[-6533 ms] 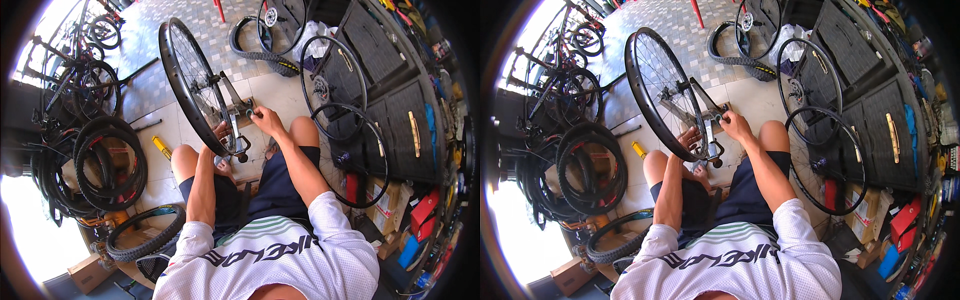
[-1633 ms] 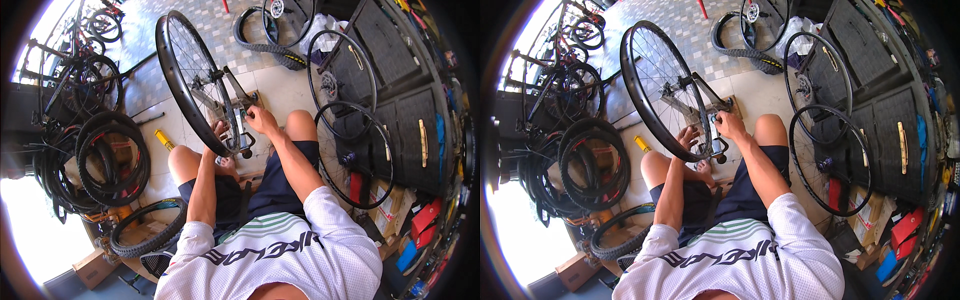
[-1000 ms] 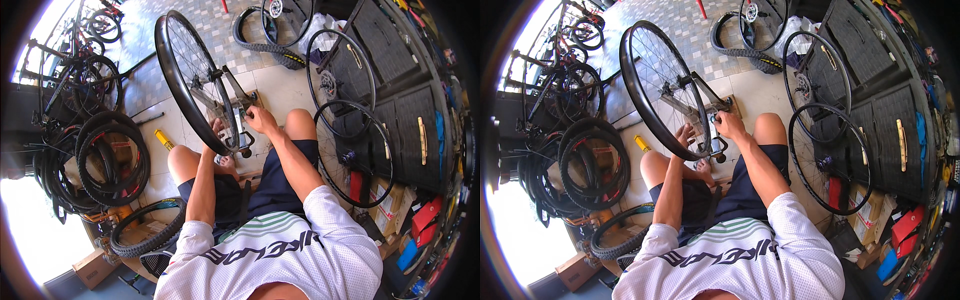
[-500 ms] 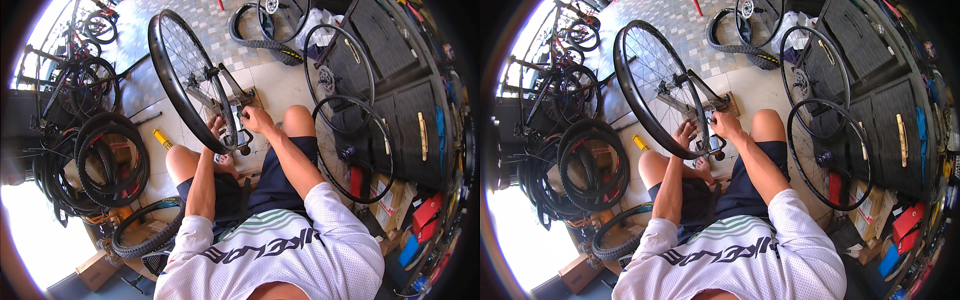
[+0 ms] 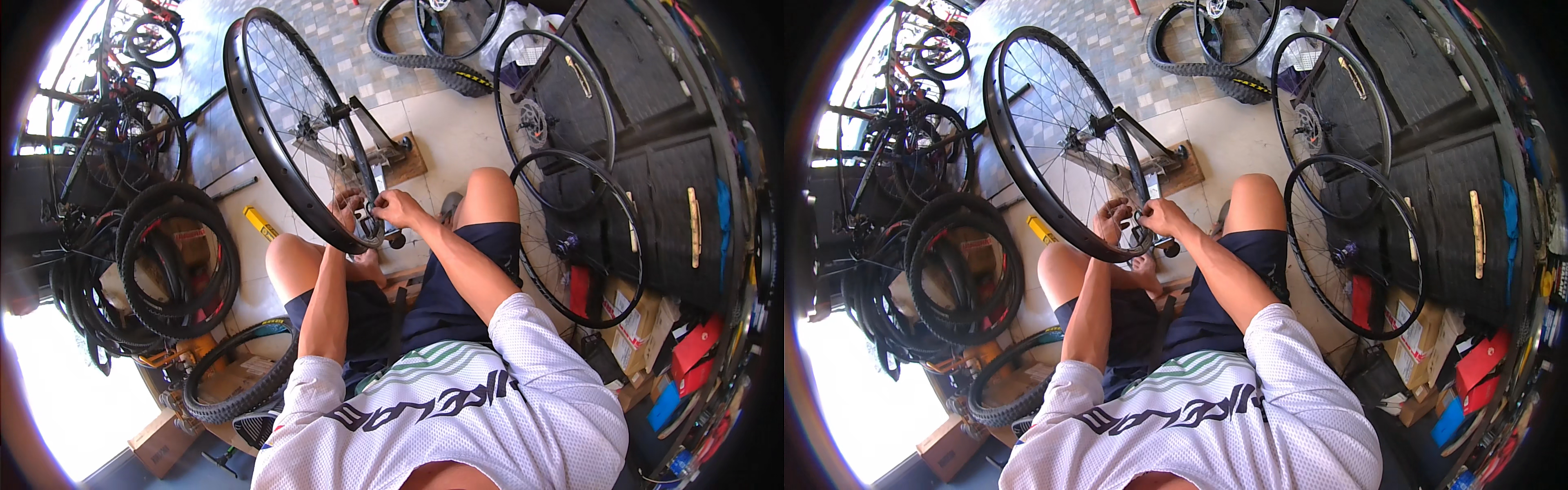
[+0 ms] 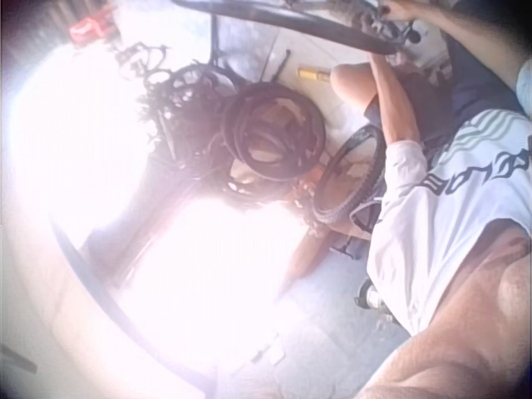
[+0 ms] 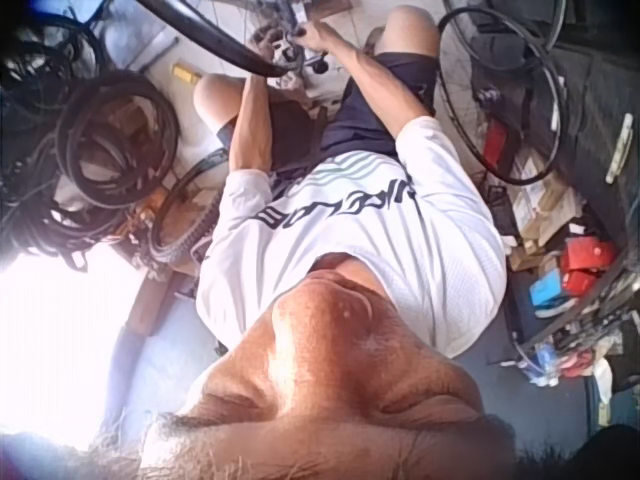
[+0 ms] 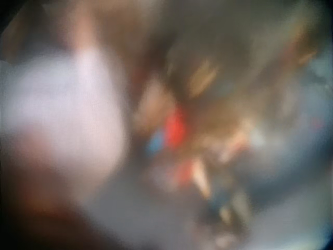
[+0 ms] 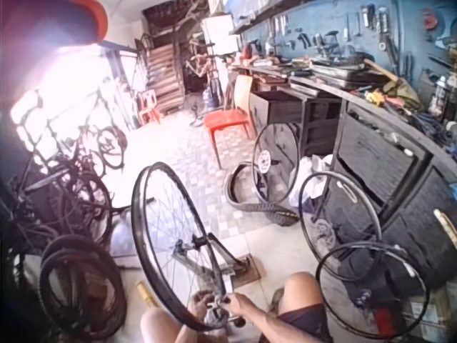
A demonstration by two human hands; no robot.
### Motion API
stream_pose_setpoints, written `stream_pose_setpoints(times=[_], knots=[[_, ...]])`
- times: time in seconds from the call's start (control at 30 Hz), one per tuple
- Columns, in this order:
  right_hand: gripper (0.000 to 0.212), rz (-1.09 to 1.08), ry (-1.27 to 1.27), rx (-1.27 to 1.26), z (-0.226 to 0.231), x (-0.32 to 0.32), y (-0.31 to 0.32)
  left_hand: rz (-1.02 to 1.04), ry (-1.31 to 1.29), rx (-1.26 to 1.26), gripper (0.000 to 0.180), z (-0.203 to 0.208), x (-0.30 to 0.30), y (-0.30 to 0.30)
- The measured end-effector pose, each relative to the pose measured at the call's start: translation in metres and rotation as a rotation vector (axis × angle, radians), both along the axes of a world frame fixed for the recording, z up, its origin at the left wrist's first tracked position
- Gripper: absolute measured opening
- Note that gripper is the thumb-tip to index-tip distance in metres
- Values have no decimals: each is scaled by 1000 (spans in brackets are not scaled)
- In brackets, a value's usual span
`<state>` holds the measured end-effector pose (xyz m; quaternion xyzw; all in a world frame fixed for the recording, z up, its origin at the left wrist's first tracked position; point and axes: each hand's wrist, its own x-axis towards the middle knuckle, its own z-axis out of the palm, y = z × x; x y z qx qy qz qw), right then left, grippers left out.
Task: The person sits on the floor and uses a spoke wrench to adjust the spokes on a bicycle wheel mounted on a truing stand. They rotate the wheel and make small adjustments to the spoke nipples.
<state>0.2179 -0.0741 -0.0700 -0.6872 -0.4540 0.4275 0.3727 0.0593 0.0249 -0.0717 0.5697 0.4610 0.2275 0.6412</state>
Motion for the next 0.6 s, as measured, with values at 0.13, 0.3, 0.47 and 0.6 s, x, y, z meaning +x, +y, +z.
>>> stream_pose_setpoints(times=[0.13,0.3,0.47,0.6], knots=[[33,34,8,-32,1,-2,3,13,-23,9,25,-2,-2,0],[31,118,3,44,14,-3,3,24,38,1,25,-1,-4,4],[30,65,160,27,-4,0,2,9,56,-34,27,13,6,2],[38,229,402,-61,-14,-1,10,58,-153,-148,36,-4,-4,9]])
